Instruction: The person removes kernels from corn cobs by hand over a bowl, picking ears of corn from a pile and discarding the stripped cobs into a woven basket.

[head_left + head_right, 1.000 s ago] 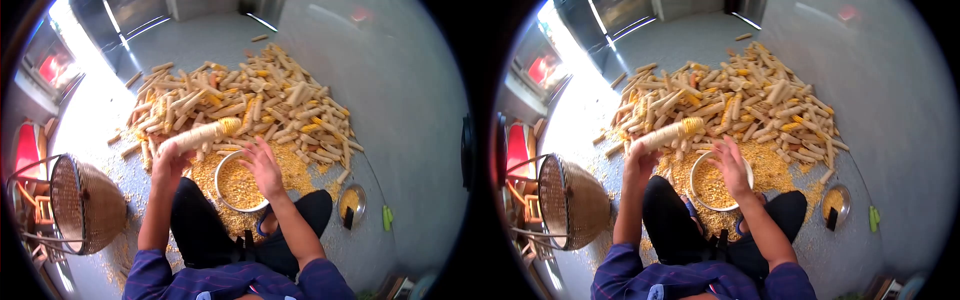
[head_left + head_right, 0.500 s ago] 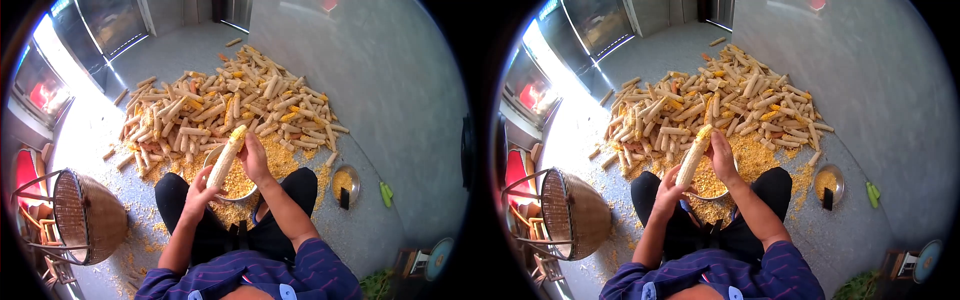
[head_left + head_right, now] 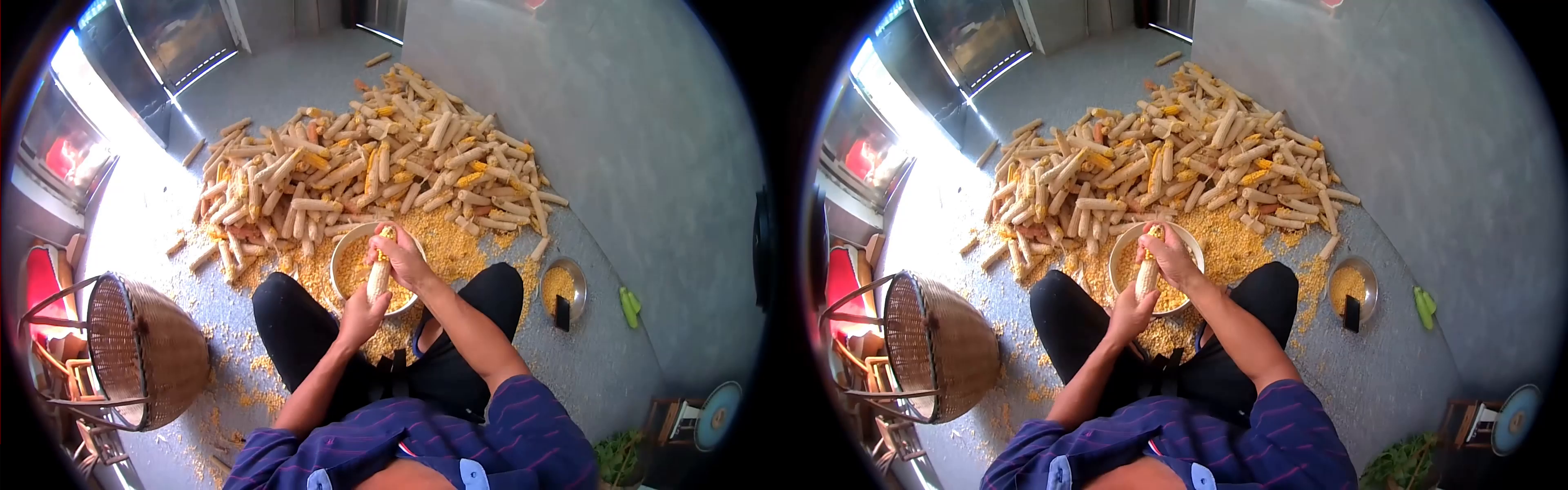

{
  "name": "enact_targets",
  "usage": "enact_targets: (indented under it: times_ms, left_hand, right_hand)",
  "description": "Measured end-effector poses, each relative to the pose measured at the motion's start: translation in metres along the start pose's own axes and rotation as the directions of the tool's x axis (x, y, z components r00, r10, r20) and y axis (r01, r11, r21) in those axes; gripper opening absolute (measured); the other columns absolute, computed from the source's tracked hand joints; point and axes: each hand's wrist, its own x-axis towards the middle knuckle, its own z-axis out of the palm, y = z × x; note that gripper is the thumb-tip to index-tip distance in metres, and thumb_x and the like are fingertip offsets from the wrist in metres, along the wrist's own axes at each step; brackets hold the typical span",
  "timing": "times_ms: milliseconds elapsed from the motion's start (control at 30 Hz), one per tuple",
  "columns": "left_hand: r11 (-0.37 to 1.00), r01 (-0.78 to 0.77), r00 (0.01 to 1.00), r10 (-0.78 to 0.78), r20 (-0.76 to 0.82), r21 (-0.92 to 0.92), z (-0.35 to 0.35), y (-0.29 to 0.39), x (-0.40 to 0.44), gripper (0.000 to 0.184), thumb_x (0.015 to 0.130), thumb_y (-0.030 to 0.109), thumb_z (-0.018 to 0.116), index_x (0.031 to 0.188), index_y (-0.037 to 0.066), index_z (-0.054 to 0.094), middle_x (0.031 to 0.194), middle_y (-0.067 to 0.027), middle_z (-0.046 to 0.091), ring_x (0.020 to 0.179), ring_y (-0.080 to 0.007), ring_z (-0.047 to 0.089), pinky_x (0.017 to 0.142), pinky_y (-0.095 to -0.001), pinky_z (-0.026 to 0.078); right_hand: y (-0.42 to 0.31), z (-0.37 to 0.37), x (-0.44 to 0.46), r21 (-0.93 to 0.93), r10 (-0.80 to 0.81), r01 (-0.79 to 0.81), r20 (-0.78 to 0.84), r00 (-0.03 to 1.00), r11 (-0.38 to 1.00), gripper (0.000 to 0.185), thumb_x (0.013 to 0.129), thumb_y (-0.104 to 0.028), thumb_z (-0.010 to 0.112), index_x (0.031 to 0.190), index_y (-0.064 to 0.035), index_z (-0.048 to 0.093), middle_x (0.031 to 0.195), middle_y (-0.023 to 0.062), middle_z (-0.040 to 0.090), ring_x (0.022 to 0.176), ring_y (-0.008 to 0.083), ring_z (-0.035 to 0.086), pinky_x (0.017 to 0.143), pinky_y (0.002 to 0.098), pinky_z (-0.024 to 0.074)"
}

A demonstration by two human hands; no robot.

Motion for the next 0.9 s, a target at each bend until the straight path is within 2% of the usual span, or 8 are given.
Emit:
enact_targets:
  times_ms: [100,233,333,500,633,733,833,900]
  left_hand:
    - [0.922,0.114,0.993,-0.091,-0.080,0.370,0.008,0.000,-0.003,0.037,0.082,0.033,0.066,0.098,0.000,0.056,0.086,-0.0286,0.064,0.084,-0.0460,0.061,0.071,-0.0510,0.048]
    - [0.856,0.062,0.992,0.005,-0.128,0.513,0.013,-0.019,0.000,0.033,0.083,0.030,0.066,0.095,0.001,0.055,0.072,-0.0212,0.064,0.064,-0.0375,0.064,0.056,-0.0454,0.048]
    - [0.613,0.572,0.796,-0.253,0.550,-0.545,-0.012,-0.001,0.001,0.024,0.085,0.024,0.065,0.088,0.006,0.050,0.058,0.0001,0.045,0.038,-0.0078,0.039,0.032,-0.0222,0.027]
    - [0.142,0.742,0.621,0.224,0.751,-0.655,-0.012,0.008,-0.018,0.028,0.087,0.029,0.063,0.091,0.006,0.048,0.057,-0.0008,0.041,0.035,-0.0099,0.035,0.032,-0.0212,0.030]
    - [0.368,0.616,0.758,-0.033,0.652,-0.697,-0.007,0.016,-0.011,0.027,0.089,0.030,0.061,0.086,0.007,0.050,0.056,-0.0016,0.044,0.036,-0.0106,0.039,0.032,-0.0228,0.029]
    - [0.903,0.345,0.936,-0.312,0.163,-0.254,0.009,-0.008,-0.008,0.026,0.087,0.027,0.060,0.085,0.002,0.054,0.065,-0.0115,0.061,0.050,-0.0236,0.058,0.044,-0.0346,0.044]
    - [0.920,0.018,0.983,0.054,-0.174,0.391,0.017,-0.026,-0.006,0.030,0.083,0.030,0.063,0.091,0.002,0.057,0.073,-0.0215,0.065,0.064,-0.0380,0.064,0.058,-0.0459,0.048]
    - [0.832,0.196,0.978,-0.127,-0.165,0.520,0.016,-0.021,-0.004,0.039,0.081,0.033,0.065,0.106,0.004,0.058,0.085,-0.0249,0.066,0.081,-0.0420,0.064,0.071,-0.0502,0.049]
  right_hand:
    - [0.026,-0.012,0.004,-0.252,-0.062,0.014,-0.184,0.981,0.968,0.018,0.090,-0.007,0.057,0.104,-0.0060,0.046,0.075,0.0047,0.054,0.064,0.0124,0.056,0.061,0.0286,0.0514]
    - [0.038,-0.007,0.003,-0.473,-0.174,-0.053,-0.423,0.889,0.879,0.015,0.088,-0.009,0.059,0.098,-0.0056,0.048,0.071,0.0046,0.055,0.058,0.0127,0.055,0.053,0.0262,0.0479]
    - [0.013,0.000,-0.001,-0.056,0.102,-0.119,-0.241,0.965,0.991,0.012,0.087,-0.011,0.061,0.089,-0.0074,0.050,0.071,0.0023,0.054,0.057,0.0119,0.055,0.059,0.0303,0.0490]
    - [-0.001,0.011,-0.011,0.494,0.052,-0.462,0.640,0.767,0.736,0.018,0.089,-0.016,0.059,0.079,-0.0125,0.044,0.067,-0.0019,0.047,0.060,0.0112,0.053,0.077,0.0366,0.0525]
    - [0.000,0.008,-0.006,0.184,0.251,-0.284,0.180,0.951,0.941,0.018,0.085,-0.014,0.062,0.074,-0.0133,0.047,0.064,-0.0021,0.049,0.060,0.0126,0.055,0.081,0.0390,0.0505]
    - [0.031,-0.001,-0.007,-0.025,0.237,-0.242,-0.124,0.964,0.970,0.014,0.082,-0.015,0.064,0.073,-0.0082,0.054,0.066,0.0011,0.055,0.059,0.0144,0.056,0.074,0.0344,0.0515]
    - [0.058,-0.008,-0.007,-0.266,0.074,-0.169,-0.331,0.941,0.949,0.017,0.080,-0.017,0.065,0.071,-0.0033,0.059,0.067,0.0053,0.059,0.062,0.0155,0.059,0.064,0.0304,0.0509]
    - [0.069,-0.006,-0.006,-0.528,-0.176,-0.126,-0.483,0.858,0.840,0.015,0.079,-0.015,0.066,0.073,-0.0022,0.059,0.070,0.0061,0.061,0.063,0.0161,0.061,0.064,0.0292,0.0509]
